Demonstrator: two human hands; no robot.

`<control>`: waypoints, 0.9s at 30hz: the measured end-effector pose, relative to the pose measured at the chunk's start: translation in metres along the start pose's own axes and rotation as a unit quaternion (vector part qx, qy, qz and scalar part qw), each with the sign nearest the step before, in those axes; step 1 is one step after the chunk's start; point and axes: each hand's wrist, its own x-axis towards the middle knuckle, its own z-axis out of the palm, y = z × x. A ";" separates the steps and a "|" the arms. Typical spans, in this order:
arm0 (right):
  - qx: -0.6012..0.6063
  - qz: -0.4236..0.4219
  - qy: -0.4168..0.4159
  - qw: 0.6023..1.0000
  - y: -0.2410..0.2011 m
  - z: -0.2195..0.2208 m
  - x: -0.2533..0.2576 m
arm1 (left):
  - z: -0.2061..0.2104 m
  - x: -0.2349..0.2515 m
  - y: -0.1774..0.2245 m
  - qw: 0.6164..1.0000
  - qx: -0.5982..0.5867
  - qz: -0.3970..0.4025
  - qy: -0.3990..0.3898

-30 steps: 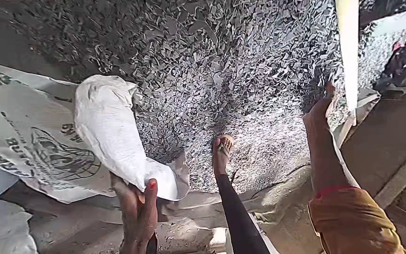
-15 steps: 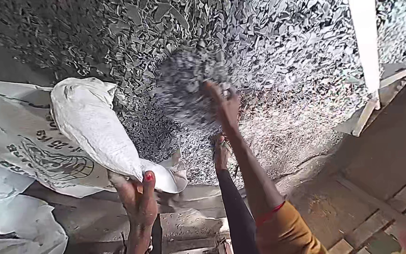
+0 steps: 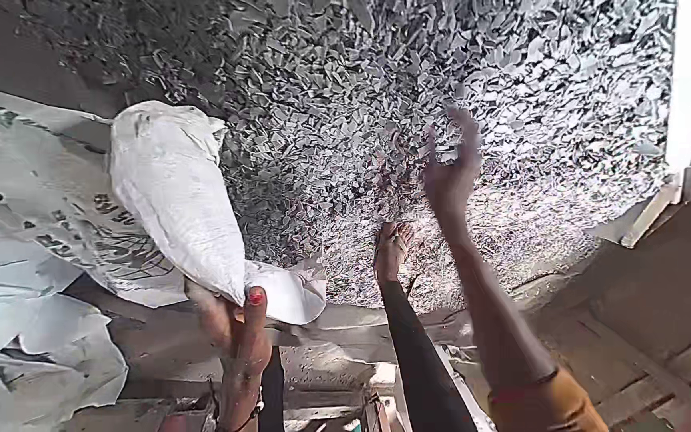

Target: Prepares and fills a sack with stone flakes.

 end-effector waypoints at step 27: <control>0.309 0.176 -0.482 0.801 -0.104 0.164 -0.114 | -0.005 0.008 0.005 0.999 -0.014 -0.018 -0.029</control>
